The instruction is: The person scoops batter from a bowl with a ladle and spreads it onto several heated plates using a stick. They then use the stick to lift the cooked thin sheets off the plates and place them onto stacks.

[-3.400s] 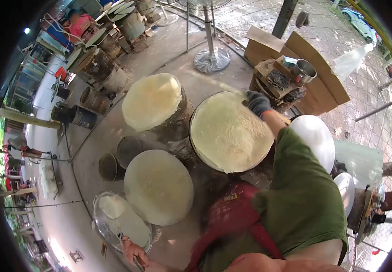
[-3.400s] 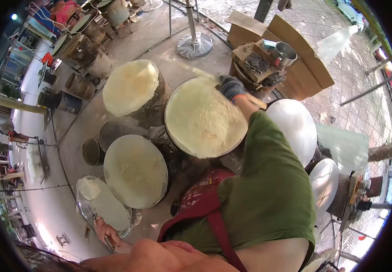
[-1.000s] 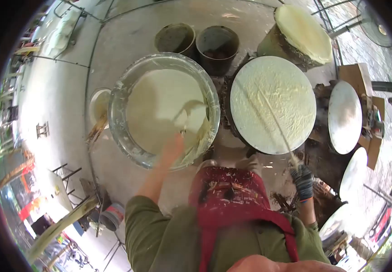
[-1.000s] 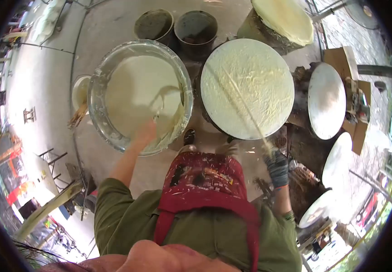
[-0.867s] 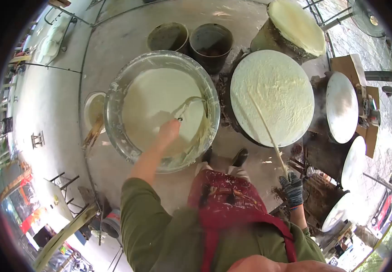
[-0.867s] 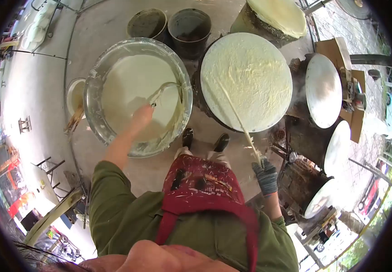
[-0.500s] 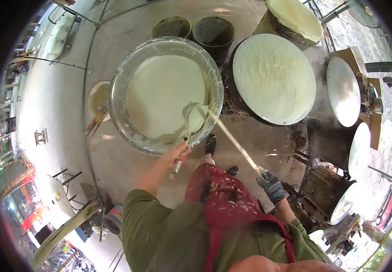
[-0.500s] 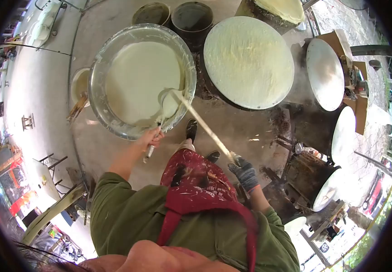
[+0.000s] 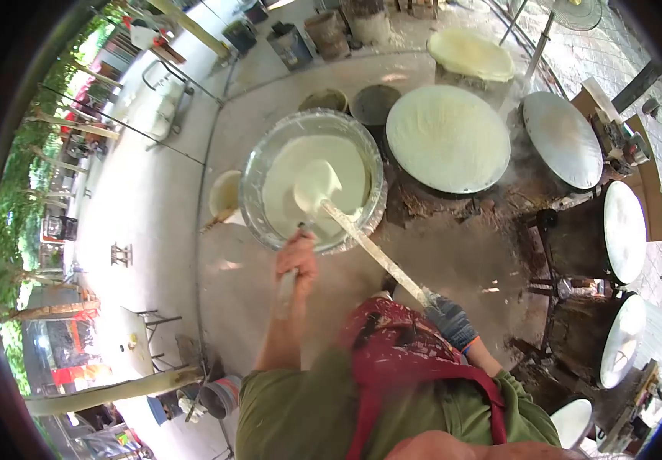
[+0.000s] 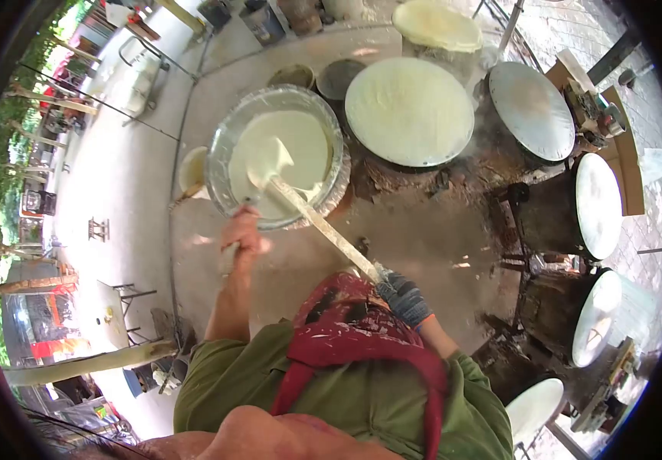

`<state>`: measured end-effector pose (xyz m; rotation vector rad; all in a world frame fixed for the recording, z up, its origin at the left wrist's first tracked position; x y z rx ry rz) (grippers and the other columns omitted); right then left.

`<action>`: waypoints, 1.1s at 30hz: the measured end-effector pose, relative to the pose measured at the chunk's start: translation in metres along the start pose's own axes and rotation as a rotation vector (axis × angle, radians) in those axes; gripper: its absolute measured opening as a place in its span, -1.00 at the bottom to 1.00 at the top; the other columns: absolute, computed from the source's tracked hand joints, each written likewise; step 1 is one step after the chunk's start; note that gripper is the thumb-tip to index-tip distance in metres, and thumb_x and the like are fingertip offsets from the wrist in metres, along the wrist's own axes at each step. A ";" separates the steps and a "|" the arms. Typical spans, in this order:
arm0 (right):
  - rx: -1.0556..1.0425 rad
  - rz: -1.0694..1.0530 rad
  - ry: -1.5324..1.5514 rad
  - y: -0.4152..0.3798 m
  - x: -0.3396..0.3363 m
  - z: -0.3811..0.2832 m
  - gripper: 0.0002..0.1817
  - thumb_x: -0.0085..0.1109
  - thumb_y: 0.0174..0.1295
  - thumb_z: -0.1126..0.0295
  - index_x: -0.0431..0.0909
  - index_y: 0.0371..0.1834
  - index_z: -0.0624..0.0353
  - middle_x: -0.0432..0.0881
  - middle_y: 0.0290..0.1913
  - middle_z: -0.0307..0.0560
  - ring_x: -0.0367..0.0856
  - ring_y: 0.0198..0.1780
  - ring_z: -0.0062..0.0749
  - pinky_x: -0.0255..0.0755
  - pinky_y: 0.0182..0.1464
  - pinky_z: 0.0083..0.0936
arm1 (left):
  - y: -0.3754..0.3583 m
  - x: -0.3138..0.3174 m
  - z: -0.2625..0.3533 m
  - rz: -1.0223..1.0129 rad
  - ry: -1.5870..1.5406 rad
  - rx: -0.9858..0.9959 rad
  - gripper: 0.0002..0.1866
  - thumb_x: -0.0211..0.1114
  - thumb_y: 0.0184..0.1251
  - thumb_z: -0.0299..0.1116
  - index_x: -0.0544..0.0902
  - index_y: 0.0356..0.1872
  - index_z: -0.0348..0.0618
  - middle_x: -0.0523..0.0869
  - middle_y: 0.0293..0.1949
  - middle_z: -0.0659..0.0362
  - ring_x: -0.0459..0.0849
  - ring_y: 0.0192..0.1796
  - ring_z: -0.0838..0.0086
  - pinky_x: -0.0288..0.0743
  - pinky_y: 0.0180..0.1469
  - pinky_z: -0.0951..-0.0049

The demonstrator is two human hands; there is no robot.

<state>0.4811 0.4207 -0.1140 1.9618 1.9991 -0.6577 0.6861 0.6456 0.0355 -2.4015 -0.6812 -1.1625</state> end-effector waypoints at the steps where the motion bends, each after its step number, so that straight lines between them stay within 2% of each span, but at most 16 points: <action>1: -0.052 0.093 -0.008 0.000 -0.019 -0.021 -0.59 0.04 0.23 0.29 0.42 0.12 0.22 0.53 -0.04 0.24 0.52 -0.05 0.06 0.39 0.03 -0.28 | -0.004 0.029 -0.011 -0.065 0.199 0.015 -0.63 -0.19 0.50 -0.25 0.39 -0.16 -0.45 0.29 -0.70 0.36 0.23 -0.81 0.73 0.01 -0.70 0.67; 3: -0.048 0.259 0.012 -0.014 -0.048 -0.039 -0.58 0.06 0.23 0.33 0.41 0.15 0.23 0.57 -0.10 0.16 0.56 -0.17 -0.07 0.43 -0.08 -0.33 | -0.009 0.081 -0.025 -0.208 0.594 0.057 -0.63 -0.19 0.50 -0.25 0.39 -0.15 -0.46 0.29 -0.70 0.36 0.20 -0.83 0.72 0.00 -0.71 0.66; 6: -0.097 0.518 0.192 -0.022 -0.070 -0.034 -0.56 0.06 0.22 0.40 0.38 0.19 0.22 0.58 -0.24 -0.03 0.53 -0.34 -0.39 0.43 -0.28 -0.47 | 0.016 0.123 0.015 -0.191 1.211 0.390 -0.63 -0.15 0.49 -0.26 0.38 -0.11 -0.48 0.29 -0.70 0.37 0.14 -0.86 0.72 0.02 -0.69 0.67; 7: -0.116 0.614 0.270 -0.024 -0.079 -0.027 -0.55 0.07 0.22 0.43 0.37 0.20 0.22 0.58 -0.30 -0.11 0.50 -0.39 -0.51 0.42 -0.34 -0.52 | 0.029 0.134 0.022 -0.134 1.236 0.408 -0.66 -0.10 0.47 -0.26 0.42 -0.16 -0.43 0.28 -0.70 0.37 0.13 -0.83 0.74 0.04 -0.67 0.69; 10: 0.233 0.721 0.744 -0.034 -0.088 0.018 -0.51 0.05 0.24 0.41 0.33 0.28 0.07 0.42 -0.54 -0.35 0.30 -0.55 -0.77 0.25 -0.55 -0.75 | 0.078 0.161 0.057 0.020 1.067 0.436 -0.71 -0.06 0.45 -0.28 0.46 -0.28 -0.35 0.24 -0.69 0.38 0.14 -0.79 0.75 0.05 -0.65 0.70; 11: 0.314 0.779 0.699 -0.043 -0.093 0.031 -0.52 0.05 0.24 0.40 0.34 0.27 0.05 0.41 -0.56 -0.36 0.30 -0.57 -0.76 0.24 -0.57 -0.74 | 0.083 0.159 0.038 0.172 1.021 0.565 -0.72 -0.05 0.43 -0.27 0.44 -0.38 -0.29 0.24 -0.69 0.38 0.20 -0.76 0.74 0.09 -0.63 0.69; 13: 0.468 0.903 0.615 -0.059 -0.104 0.058 -0.54 0.06 0.24 0.38 0.37 0.25 0.00 0.40 -0.58 -0.38 0.29 -0.61 -0.74 0.23 -0.61 -0.72 | 0.099 0.145 0.027 0.256 1.857 0.723 -0.72 -0.04 0.43 -0.25 0.43 -0.38 -0.29 0.26 -0.71 0.35 0.20 -0.77 0.69 0.12 -0.67 0.65; 15: 0.529 0.965 0.703 -0.079 -0.109 0.088 -0.57 0.05 0.24 0.37 0.40 0.21 -0.02 0.42 -0.58 -0.38 0.31 -0.62 -0.73 0.23 -0.61 -0.71 | 0.117 0.116 -0.003 0.254 2.280 0.692 -0.69 -0.06 0.44 -0.23 0.43 -0.36 -0.30 0.29 -0.73 0.32 0.18 -0.80 0.65 0.07 -0.72 0.62; 17: 0.571 1.082 0.727 -0.101 -0.114 0.084 -0.62 0.04 0.24 0.34 0.45 0.15 -0.01 0.45 -0.58 -0.38 0.33 -0.62 -0.73 0.25 -0.60 -0.70 | 0.148 0.095 -0.028 0.208 2.273 0.518 -0.69 -0.09 0.45 -0.24 0.44 -0.35 -0.30 0.28 -0.73 0.30 0.15 -0.81 0.65 0.02 -0.76 0.60; 21: 0.742 1.178 0.577 -0.155 -0.118 0.077 -0.60 0.07 0.22 0.28 0.45 0.15 0.05 0.52 -0.52 -0.34 0.42 -0.53 -0.68 0.36 -0.48 -0.63 | 0.225 0.031 -0.121 0.038 1.902 -0.309 -0.69 -0.12 0.45 -0.25 0.46 -0.27 -0.32 0.26 -0.70 0.35 0.14 -0.82 0.71 0.02 -0.75 0.61; 24: 0.630 1.371 0.436 -0.205 -0.106 0.112 -0.55 0.11 0.20 0.26 0.43 0.16 0.10 0.62 -0.30 -0.20 0.53 -0.31 -0.60 0.44 -0.23 -0.58 | 0.270 -0.070 -0.174 0.210 1.651 -0.731 -0.69 -0.13 0.46 -0.29 0.46 -0.21 -0.36 0.28 -0.68 0.38 0.13 -0.82 0.77 0.03 -0.73 0.67; 25: 0.690 1.416 0.389 -0.226 -0.110 0.104 -0.55 0.12 0.20 0.28 0.43 0.17 0.11 0.62 -0.21 -0.15 0.53 -0.25 -0.59 0.43 -0.16 -0.58 | 0.278 -0.108 -0.200 0.256 1.543 -0.873 -0.69 -0.14 0.46 -0.29 0.45 -0.21 -0.38 0.27 -0.68 0.39 0.15 -0.83 0.78 0.03 -0.73 0.68; 26: 0.745 1.450 0.340 -0.238 -0.116 0.094 -0.55 0.13 0.20 0.29 0.43 0.17 0.13 0.62 -0.13 -0.09 0.53 -0.19 -0.58 0.42 -0.09 -0.59 | 0.284 -0.139 -0.219 0.310 1.435 -0.996 -0.68 -0.14 0.47 -0.29 0.43 -0.20 -0.41 0.27 -0.68 0.40 0.16 -0.83 0.79 0.03 -0.73 0.68; 29: 0.834 1.576 0.595 -0.293 -0.113 0.082 -0.56 0.14 0.21 0.32 0.42 0.17 0.16 0.60 -0.06 -0.04 0.54 -0.15 -0.55 0.41 -0.03 -0.58 | 0.289 -0.217 -0.303 0.404 1.188 -1.287 -0.66 -0.17 0.49 -0.29 0.38 -0.15 -0.46 0.25 -0.68 0.42 0.19 -0.83 0.81 0.00 -0.73 0.69; 32: 0.903 1.815 0.120 -0.345 -0.088 0.080 -0.56 0.13 0.22 0.32 0.42 0.17 0.17 0.60 -0.06 -0.03 0.52 -0.12 -0.57 0.40 0.00 -0.58 | 0.271 -0.263 -0.396 0.351 1.293 -1.448 -0.65 -0.20 0.50 -0.29 0.38 -0.14 -0.47 0.26 -0.68 0.41 0.18 -0.83 0.82 -0.02 -0.74 0.70; 33: 0.858 1.921 0.318 -0.413 -0.097 0.156 -0.57 0.13 0.22 0.35 0.42 0.16 0.21 0.59 -0.05 0.03 0.55 -0.09 -0.47 0.40 0.01 -0.56 | 0.281 -0.340 -0.470 0.336 1.199 -1.536 -0.65 -0.19 0.50 -0.28 0.39 -0.16 -0.45 0.25 -0.68 0.42 0.17 -0.83 0.83 -0.01 -0.75 0.71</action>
Point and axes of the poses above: each hand's wrist, its own y-axis towards the middle knuckle, its own x-axis out of the palm, z = x × y, the point moved 5 cm from there along y, towards the middle knuckle
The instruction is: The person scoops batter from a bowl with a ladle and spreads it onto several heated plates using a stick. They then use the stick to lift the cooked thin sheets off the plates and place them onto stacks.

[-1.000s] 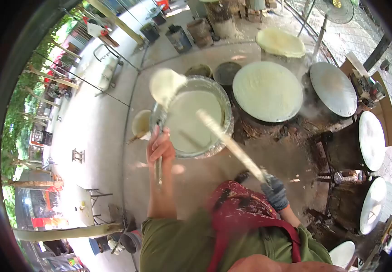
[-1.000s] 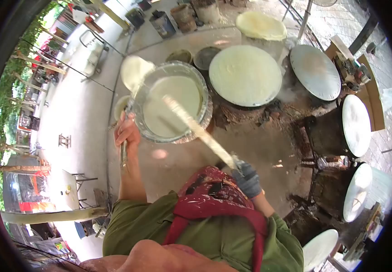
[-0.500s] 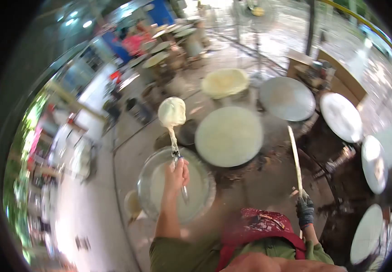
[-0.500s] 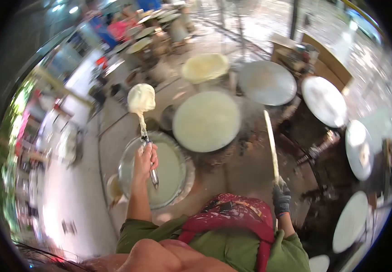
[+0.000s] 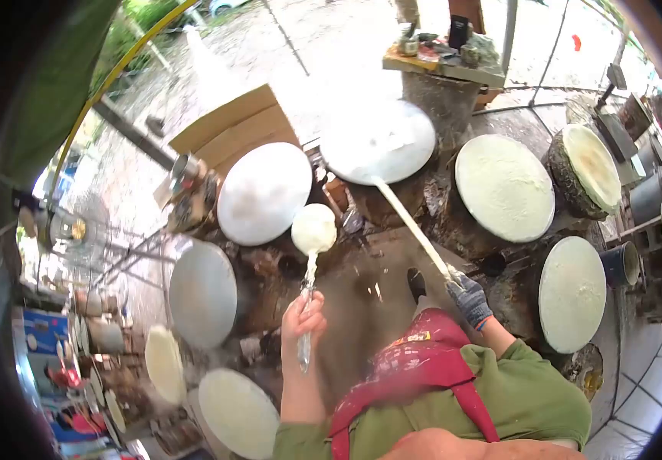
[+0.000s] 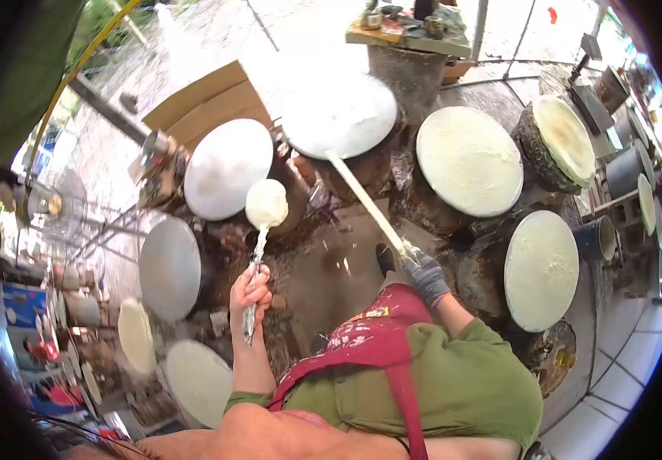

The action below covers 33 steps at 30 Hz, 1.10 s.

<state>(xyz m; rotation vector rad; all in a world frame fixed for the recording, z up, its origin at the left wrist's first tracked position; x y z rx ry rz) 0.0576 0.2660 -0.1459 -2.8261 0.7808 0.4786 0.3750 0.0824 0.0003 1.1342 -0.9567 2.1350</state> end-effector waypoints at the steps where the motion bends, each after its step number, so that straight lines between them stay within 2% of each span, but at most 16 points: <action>1: 0.099 0.027 0.053 0.017 -0.014 0.021 -0.57 0.13 0.21 0.35 0.43 0.15 0.22 0.59 -0.04 0.06 0.56 -0.08 -0.44 0.41 0.00 -0.56 | 0.043 0.013 0.003 -0.028 0.019 -0.029 -0.65 -0.19 0.50 -0.27 0.40 -0.16 -0.44 0.25 -0.68 0.42 0.17 -0.83 0.83 0.00 -0.75 0.71; 4: 0.336 0.088 0.107 0.082 -0.055 0.010 -0.60 0.12 0.21 0.39 0.45 0.11 0.27 0.59 -0.04 0.10 0.58 -0.12 -0.38 0.44 -0.07 -0.50 | 0.180 0.058 0.010 -0.119 0.149 -0.094 -0.66 -0.17 0.50 -0.25 0.42 -0.18 -0.40 0.25 -0.68 0.42 0.16 -0.83 0.82 0.02 -0.76 0.71; 7: 0.108 0.148 -0.170 0.152 -0.077 0.022 -0.60 0.12 0.21 0.36 0.46 0.10 0.27 0.60 -0.07 0.05 0.55 -0.18 -0.46 0.45 -0.14 -0.50 | 0.305 0.087 0.012 -0.206 0.389 -0.149 -0.66 -0.15 0.48 -0.20 0.47 -0.25 -0.28 0.21 -0.72 0.39 0.14 -0.84 0.69 0.12 -0.71 0.57; 10: 0.159 0.249 0.148 0.226 -0.076 0.004 -0.55 0.15 0.18 0.22 0.46 0.09 0.23 0.62 -0.17 0.16 0.61 -0.16 -0.16 0.46 -0.13 -0.40 | 0.403 0.104 0.005 -0.069 0.587 -0.086 -0.67 -0.15 0.47 -0.20 0.45 -0.28 -0.27 0.25 -0.69 0.37 0.17 -0.78 0.67 0.14 -0.64 0.56; 15: 0.089 0.294 -0.458 0.338 -0.045 -0.021 -0.62 0.05 0.21 0.20 0.50 0.02 0.17 0.58 -0.14 0.20 0.53 -0.13 0.10 0.40 -0.06 -0.18 | 0.519 0.097 -0.033 0.072 0.458 -0.005 -0.69 -0.08 0.44 -0.20 0.42 -0.33 -0.27 0.30 -0.66 0.32 0.24 -0.71 0.62 0.16 -0.60 0.55; 19: 0.035 0.326 -0.501 0.359 -0.008 -0.001 -0.64 0.00 0.22 0.15 0.53 -0.07 0.17 0.58 -0.18 0.22 0.53 -0.13 0.07 0.40 -0.08 -0.18 | 0.555 0.053 -0.031 0.103 0.705 0.143 -0.76 0.04 0.38 -0.26 0.42 -0.40 -0.24 0.38 -0.63 0.29 0.33 -0.66 0.60 0.21 -0.59 0.51; 20: 0.194 0.270 -0.527 0.360 -0.003 -0.001 -0.67 -0.05 0.25 0.23 0.51 -0.02 0.15 0.57 -0.13 0.19 0.54 -0.09 0.02 0.40 -0.04 -0.23 | 0.551 0.050 -0.019 0.188 0.867 0.121 -0.77 0.13 0.30 -0.29 0.44 -0.35 -0.30 0.46 -0.62 0.17 0.43 -0.63 0.42 0.30 -0.55 0.39; 22: 0.227 0.155 -0.409 0.380 0.024 -0.018 -0.68 -0.10 0.25 0.31 0.49 0.02 0.12 0.56 -0.07 0.16 0.54 -0.04 -0.05 0.40 0.00 -0.26 | 0.536 0.051 0.025 0.182 1.394 0.551 -0.75 0.16 0.26 -0.31 0.45 -0.29 -0.35 0.51 -0.59 0.06 0.49 -0.56 0.25 0.35 -0.47 0.31; 23: -0.007 0.150 -0.577 0.391 0.053 0.013 -0.63 -0.05 0.21 0.29 0.43 0.09 0.08 0.54 -0.01 0.11 0.55 -0.06 -0.03 0.42 0.01 -0.26 | 0.523 0.045 0.051 0.179 1.641 0.764 -0.74 0.17 0.25 -0.32 0.45 -0.26 -0.37 0.53 -0.58 0.00 0.51 -0.53 0.17 0.38 -0.44 0.27; 24: -0.242 0.183 -0.757 0.399 0.084 0.044 -0.55 0.00 0.17 0.27 0.38 0.16 0.03 0.51 0.05 0.07 0.56 -0.07 0.00 0.44 0.02 -0.27 | 0.518 0.044 0.070 0.243 1.638 0.723 -0.73 0.18 0.22 -0.35 0.45 -0.22 -0.39 0.55 -0.53 -0.07 0.54 -0.46 0.08 0.40 -0.37 0.24; 27: -0.262 0.132 -0.906 0.410 0.094 0.030 -0.58 -0.06 0.19 0.31 0.39 0.15 0.04 0.51 0.05 0.07 0.57 -0.10 0.00 0.46 -0.02 -0.30 | 0.503 0.038 0.133 0.321 1.635 0.897 -0.75 0.15 0.24 -0.39 0.45 -0.18 -0.40 0.59 -0.41 -0.13 0.57 -0.36 0.04 0.42 -0.28 0.24; 28: -0.017 -0.122 -1.116 0.404 0.071 -0.028 -0.58 -0.13 0.22 0.32 0.37 0.17 0.07 0.49 0.08 0.07 0.57 -0.09 0.00 0.46 0.00 -0.34 | 0.494 0.042 0.150 0.283 1.576 0.933 -0.76 0.15 0.26 -0.38 0.45 -0.21 -0.40 0.57 -0.44 -0.09 0.56 -0.36 0.08 0.41 -0.29 0.24; 29: 0.398 -0.038 -0.645 0.404 0.037 -0.054 -0.60 -0.16 0.26 0.38 0.37 0.18 0.11 0.52 0.04 0.11 0.56 -0.06 -0.03 0.43 0.03 -0.36 | 0.488 0.043 0.169 0.250 1.511 0.974 -0.76 0.16 0.27 -0.36 0.44 -0.25 -0.40 0.55 -0.48 -0.04 0.55 -0.37 0.12 0.40 -0.29 0.23; 30: 0.384 0.114 -0.521 0.400 0.025 -0.039 -0.62 -0.15 0.27 0.37 0.40 0.15 0.14 0.54 0.00 0.13 0.56 -0.05 -0.02 0.42 0.02 -0.35 | 0.487 0.032 0.183 0.166 1.611 1.115 -0.80 0.10 0.34 -0.36 0.41 -0.35 -0.33 0.48 -0.60 0.10 0.50 -0.54 0.31 0.36 -0.48 0.34; 31: 0.365 0.257 -0.398 0.396 0.016 -0.017 -0.64 -0.14 0.29 0.36 0.42 0.13 0.16 0.56 -0.04 0.15 0.55 -0.05 -0.02 0.42 0.00 -0.33 | 0.485 0.025 0.190 0.173 1.476 0.947 -0.81 0.08 0.35 -0.36 0.40 -0.36 -0.30 0.44 -0.63 0.15 0.45 -0.60 0.40 0.31 -0.55 0.40; 33: -0.044 0.125 -0.667 0.405 0.048 0.004 -0.65 -0.12 0.30 0.31 0.44 0.10 0.18 0.58 -0.09 0.17 0.54 -0.06 0.00 0.41 -0.01 -0.33 | 0.464 0.015 0.195 0.178 1.216 0.602 -0.83 0.04 0.39 -0.36 0.37 -0.38 -0.23 0.37 -0.69 0.25 0.35 -0.71 0.58 0.20 -0.69 0.53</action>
Point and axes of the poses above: each hand's wrist, its own y-axis towards the middle knuckle, its own x-axis out of the palm, z = x × y, the point moved 5 cm from there along y, towards the middle knuckle
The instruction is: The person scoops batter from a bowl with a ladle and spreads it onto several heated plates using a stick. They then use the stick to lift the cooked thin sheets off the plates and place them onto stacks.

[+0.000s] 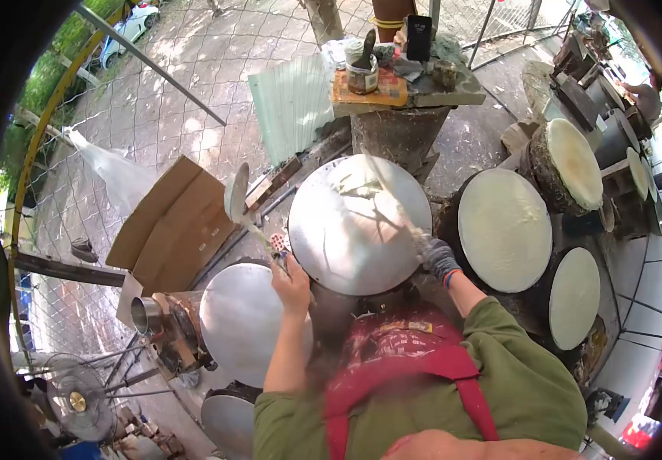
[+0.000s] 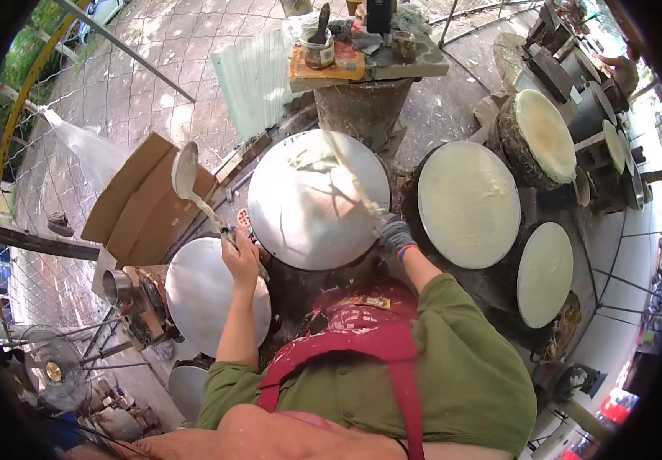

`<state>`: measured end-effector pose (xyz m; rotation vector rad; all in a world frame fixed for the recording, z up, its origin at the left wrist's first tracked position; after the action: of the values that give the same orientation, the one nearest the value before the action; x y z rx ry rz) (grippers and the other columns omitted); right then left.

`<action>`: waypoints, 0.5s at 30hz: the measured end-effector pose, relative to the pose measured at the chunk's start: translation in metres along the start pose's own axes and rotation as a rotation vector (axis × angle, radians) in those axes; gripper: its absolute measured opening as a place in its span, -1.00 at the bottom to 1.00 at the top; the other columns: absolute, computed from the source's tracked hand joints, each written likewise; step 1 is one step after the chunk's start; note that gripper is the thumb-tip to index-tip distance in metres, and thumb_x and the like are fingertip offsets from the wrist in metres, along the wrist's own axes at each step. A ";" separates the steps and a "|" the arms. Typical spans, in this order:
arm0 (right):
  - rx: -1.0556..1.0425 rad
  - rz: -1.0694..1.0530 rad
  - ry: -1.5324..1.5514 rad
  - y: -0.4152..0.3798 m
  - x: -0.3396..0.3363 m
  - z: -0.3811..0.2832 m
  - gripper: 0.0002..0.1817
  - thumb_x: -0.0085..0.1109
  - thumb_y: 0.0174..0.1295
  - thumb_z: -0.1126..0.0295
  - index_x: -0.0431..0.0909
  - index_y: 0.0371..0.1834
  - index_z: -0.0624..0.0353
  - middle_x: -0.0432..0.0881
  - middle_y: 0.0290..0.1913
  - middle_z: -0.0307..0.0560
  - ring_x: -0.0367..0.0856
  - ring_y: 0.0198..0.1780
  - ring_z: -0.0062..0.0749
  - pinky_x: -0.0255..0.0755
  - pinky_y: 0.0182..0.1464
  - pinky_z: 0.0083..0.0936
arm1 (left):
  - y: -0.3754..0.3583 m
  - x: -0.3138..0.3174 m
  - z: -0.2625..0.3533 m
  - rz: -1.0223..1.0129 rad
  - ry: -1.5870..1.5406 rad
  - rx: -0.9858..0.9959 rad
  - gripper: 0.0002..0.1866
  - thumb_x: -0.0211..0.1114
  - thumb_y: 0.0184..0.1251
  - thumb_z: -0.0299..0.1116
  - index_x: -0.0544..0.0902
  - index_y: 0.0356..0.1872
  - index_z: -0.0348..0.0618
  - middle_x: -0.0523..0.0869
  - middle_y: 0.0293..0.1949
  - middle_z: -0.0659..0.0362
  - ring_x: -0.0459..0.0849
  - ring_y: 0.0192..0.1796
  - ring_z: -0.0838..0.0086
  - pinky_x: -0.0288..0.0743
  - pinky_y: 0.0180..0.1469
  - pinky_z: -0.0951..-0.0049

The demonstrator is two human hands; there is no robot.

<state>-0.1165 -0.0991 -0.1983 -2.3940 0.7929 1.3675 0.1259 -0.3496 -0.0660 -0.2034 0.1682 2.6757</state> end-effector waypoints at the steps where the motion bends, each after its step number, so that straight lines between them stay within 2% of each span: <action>1: -0.223 0.009 -0.109 0.000 0.011 -0.007 -0.65 -0.11 0.31 0.28 0.45 0.08 0.19 0.58 -0.11 0.17 0.54 -0.06 0.00 0.41 -0.02 -0.33 | -0.007 -0.005 -0.012 0.000 -0.035 0.019 -0.86 0.01 0.41 -0.36 0.36 -0.35 -0.15 0.33 -0.71 0.36 0.22 -0.77 0.75 0.05 -0.78 0.68; 4: 0.314 -0.217 0.509 0.014 0.015 -0.019 -0.58 -0.04 0.26 0.08 0.47 0.06 0.10 0.58 -0.20 0.20 0.52 -0.12 0.13 0.39 -0.11 -0.17 | -0.036 -0.031 -0.034 -0.076 0.256 0.022 -0.91 0.00 0.41 -0.39 0.34 -0.32 -0.12 0.30 -0.70 0.38 0.21 -0.76 0.74 0.06 -0.78 0.67; 5: 0.238 -0.286 0.199 0.025 -0.023 -0.036 -0.58 -0.03 0.26 0.07 0.46 0.06 0.10 0.58 -0.16 0.18 0.51 -0.10 0.11 0.39 -0.10 -0.18 | -0.047 -0.038 -0.032 -0.042 0.183 -0.103 -0.91 0.00 0.41 -0.39 0.34 -0.33 -0.11 0.29 -0.70 0.39 0.20 -0.76 0.75 0.05 -0.77 0.68; 7: 0.092 -0.065 0.132 0.016 -0.038 0.011 -0.57 -0.05 0.27 0.06 0.46 0.05 0.11 0.58 -0.14 0.18 0.52 -0.09 0.07 0.40 -0.08 -0.19 | -0.073 -0.052 -0.015 0.032 0.035 -0.348 -0.91 0.01 0.41 -0.40 0.35 -0.34 -0.09 0.26 -0.70 0.41 0.19 -0.75 0.76 0.04 -0.77 0.68; 9: 0.408 -0.084 0.610 0.017 -0.040 0.037 -0.56 -0.05 0.29 0.08 0.44 0.06 0.16 0.61 -0.20 0.10 0.57 -0.15 0.00 0.44 -0.13 -0.26 | -0.092 -0.055 0.006 0.132 -0.102 -0.450 -0.91 0.01 0.40 -0.40 0.35 -0.34 -0.09 0.24 -0.70 0.42 0.17 -0.75 0.77 0.03 -0.76 0.68; 12: -0.475 0.093 -0.083 0.026 -0.033 -0.023 -0.62 0.05 0.17 0.35 0.43 0.08 0.14 0.60 -0.27 0.01 0.60 -0.34 -0.21 0.50 -0.21 -0.42 | -0.117 -0.063 -0.002 0.214 -0.193 -0.527 -0.95 0.03 0.39 -0.42 0.38 -0.29 -0.11 0.28 -0.68 0.40 0.21 -0.74 0.76 0.06 -0.76 0.68; 13: -0.182 -0.216 0.289 0.029 -0.010 -0.012 -0.64 0.03 0.22 0.28 0.45 0.07 0.12 0.60 -0.31 -0.03 0.59 -0.38 -0.29 0.50 -0.23 -0.46 | -0.127 -0.064 -0.005 0.237 -0.207 -0.543 -0.97 0.04 0.38 -0.43 0.39 -0.27 -0.12 0.31 -0.68 0.38 0.24 -0.74 0.75 0.08 -0.77 0.67; 14: 0.203 -0.391 0.603 0.025 0.012 0.001 -0.65 0.01 0.27 0.21 0.46 0.06 0.11 0.61 -0.34 -0.08 0.58 -0.41 -0.37 0.50 -0.25 -0.49 | -0.135 -0.062 -0.003 0.249 -0.182 -0.563 -0.96 0.04 0.38 -0.43 0.39 -0.28 -0.12 0.31 -0.67 0.38 0.24 -0.73 0.75 0.08 -0.76 0.67; 15: 0.242 -0.423 0.577 0.031 0.015 0.005 -0.64 0.00 0.29 0.18 0.46 0.06 0.10 0.61 -0.34 -0.09 0.58 -0.41 -0.36 0.50 -0.26 -0.50 | -0.138 -0.059 0.002 0.259 -0.158 -0.576 -0.96 0.05 0.38 -0.43 0.39 -0.29 -0.12 0.31 -0.67 0.38 0.24 -0.73 0.74 0.09 -0.76 0.68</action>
<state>-0.1324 -0.1264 -0.2124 -2.5725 0.4857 0.3980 0.2396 -0.2515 -0.0661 -0.1507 -0.6751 2.9142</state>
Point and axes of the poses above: each hand's wrist, its own y-axis towards the middle knuckle, its own x-axis out of the palm, z = x × y, the point moved 5 cm from there along y, towards the middle knuckle
